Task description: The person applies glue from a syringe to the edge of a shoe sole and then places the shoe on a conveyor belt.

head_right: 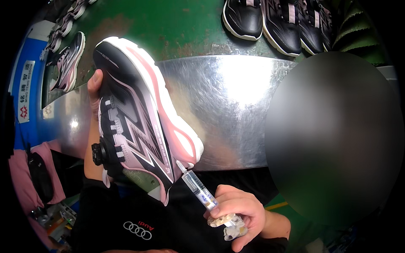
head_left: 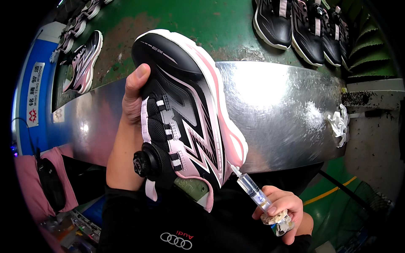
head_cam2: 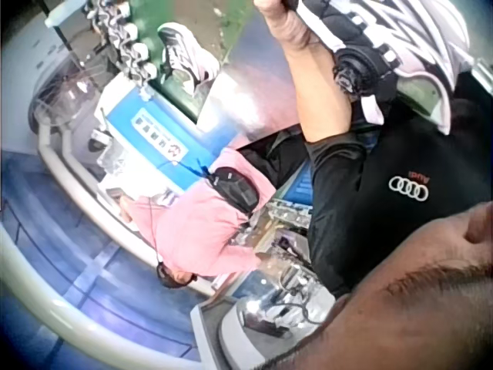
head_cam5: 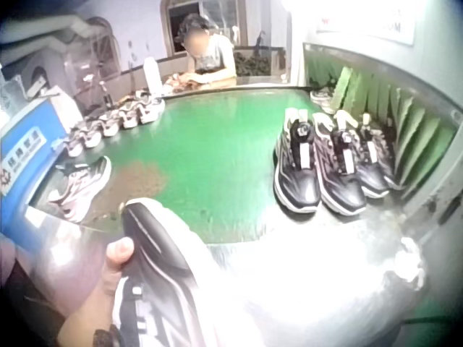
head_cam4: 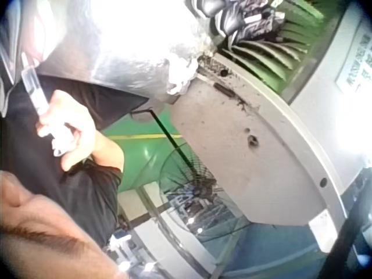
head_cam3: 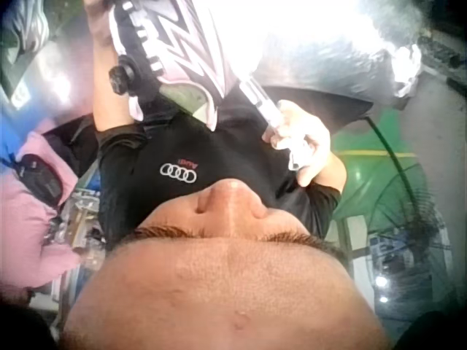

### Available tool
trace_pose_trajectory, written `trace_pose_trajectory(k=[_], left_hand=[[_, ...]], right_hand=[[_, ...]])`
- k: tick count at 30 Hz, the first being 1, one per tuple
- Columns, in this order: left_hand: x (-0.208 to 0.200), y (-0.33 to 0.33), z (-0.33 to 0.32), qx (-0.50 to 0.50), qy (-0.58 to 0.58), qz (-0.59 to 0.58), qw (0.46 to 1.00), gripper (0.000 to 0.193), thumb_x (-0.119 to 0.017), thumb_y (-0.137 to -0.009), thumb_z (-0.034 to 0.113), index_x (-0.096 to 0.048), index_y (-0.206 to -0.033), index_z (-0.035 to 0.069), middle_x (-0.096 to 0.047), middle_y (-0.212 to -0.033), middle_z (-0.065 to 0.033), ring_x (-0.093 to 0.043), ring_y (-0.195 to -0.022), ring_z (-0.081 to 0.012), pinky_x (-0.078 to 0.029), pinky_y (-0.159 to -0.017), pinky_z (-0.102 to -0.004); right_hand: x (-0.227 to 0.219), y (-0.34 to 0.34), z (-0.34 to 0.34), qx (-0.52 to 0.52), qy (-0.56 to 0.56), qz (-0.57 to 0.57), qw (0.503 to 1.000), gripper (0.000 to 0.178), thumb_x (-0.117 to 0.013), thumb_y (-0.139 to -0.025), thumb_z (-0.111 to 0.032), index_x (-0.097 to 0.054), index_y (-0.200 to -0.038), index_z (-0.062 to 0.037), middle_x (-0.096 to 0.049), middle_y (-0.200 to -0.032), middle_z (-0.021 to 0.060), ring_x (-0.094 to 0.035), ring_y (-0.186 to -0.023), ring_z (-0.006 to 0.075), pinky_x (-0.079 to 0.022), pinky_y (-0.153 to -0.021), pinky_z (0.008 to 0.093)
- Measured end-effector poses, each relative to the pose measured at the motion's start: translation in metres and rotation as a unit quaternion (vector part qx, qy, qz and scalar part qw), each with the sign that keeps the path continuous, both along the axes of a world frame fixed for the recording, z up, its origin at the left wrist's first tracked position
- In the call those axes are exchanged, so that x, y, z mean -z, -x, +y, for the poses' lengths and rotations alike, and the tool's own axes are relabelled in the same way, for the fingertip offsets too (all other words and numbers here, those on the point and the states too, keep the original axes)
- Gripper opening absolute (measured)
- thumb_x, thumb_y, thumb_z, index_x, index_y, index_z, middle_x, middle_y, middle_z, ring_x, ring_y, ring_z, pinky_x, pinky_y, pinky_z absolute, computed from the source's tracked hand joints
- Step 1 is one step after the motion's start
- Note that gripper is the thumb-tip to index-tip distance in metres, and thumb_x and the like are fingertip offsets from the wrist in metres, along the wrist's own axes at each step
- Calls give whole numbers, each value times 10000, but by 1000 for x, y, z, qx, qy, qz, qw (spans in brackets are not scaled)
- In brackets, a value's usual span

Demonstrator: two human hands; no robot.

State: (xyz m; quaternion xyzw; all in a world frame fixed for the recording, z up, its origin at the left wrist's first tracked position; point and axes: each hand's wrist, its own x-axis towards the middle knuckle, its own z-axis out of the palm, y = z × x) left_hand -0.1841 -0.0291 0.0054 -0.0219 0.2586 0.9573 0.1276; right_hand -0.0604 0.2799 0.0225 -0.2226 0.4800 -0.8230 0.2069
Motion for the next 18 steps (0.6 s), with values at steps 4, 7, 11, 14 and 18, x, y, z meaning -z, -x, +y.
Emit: trace_pose_trajectory(k=[4, 7, 11, 14, 18], left_hand=[[-4, 2, 5, 16, -33, -33, 999, 454, -606, -815, 321, -558, -1137, 4, -625, -1080, -147, -621, -954, -255, -498, -866, -379], [-7, 3, 6, -23, 3, -83, 996, 425, -601, -822, 320, -573, -1115, 13, -635, -1058, -140, -626, -940, -246, -501, -859, -372], [-3, 6, 6, -23, 18, -90, 995, 397, -590, -833, 310, -581, -1102, 19, -638, -1055, -132, -627, -939, -243, -502, -855, -372], [-3, 8, 0, -22, 46, -108, 993, 367, -569, -843, 282, -586, -1084, 6, -642, -1034, -143, -635, -920, -246, -514, -837, -375], [1, 8, -16, -39, 138, -137, 980, 401, -560, -834, 330, -575, -1096, 26, -643, -1017, -139, -650, -880, -250, -539, -791, -389]], right_hand=[[6, 0, 1, 0, -5, 30, 1000, 655, -700, -699, -561, -563, -1065, -36, -650, -805, 129, -628, -693, 217, -339, -624, 296], [11, -1, 3, -2, -1, 47, 999, 652, -700, -701, -558, -561, -1061, -33, -647, -801, 124, -625, -683, 216, -338, -618, 297], [17, -4, 6, 5, -1, 52, 999, 662, -711, -692, -552, -556, -1066, -28, -642, -793, 116, -628, -689, 219, -337, -615, 300], [22, -8, 8, 11, 13, 27, 999, 681, -757, -651, -505, -591, -1064, 10, -658, -915, 121, -574, -723, 222, -361, -616, 318], [29, -9, 9, 11, 15, 24, 1000, 680, -767, -646, -489, -591, -1071, 12, -656, -919, 109, -561, -725, 218, -361, -622, 317]])
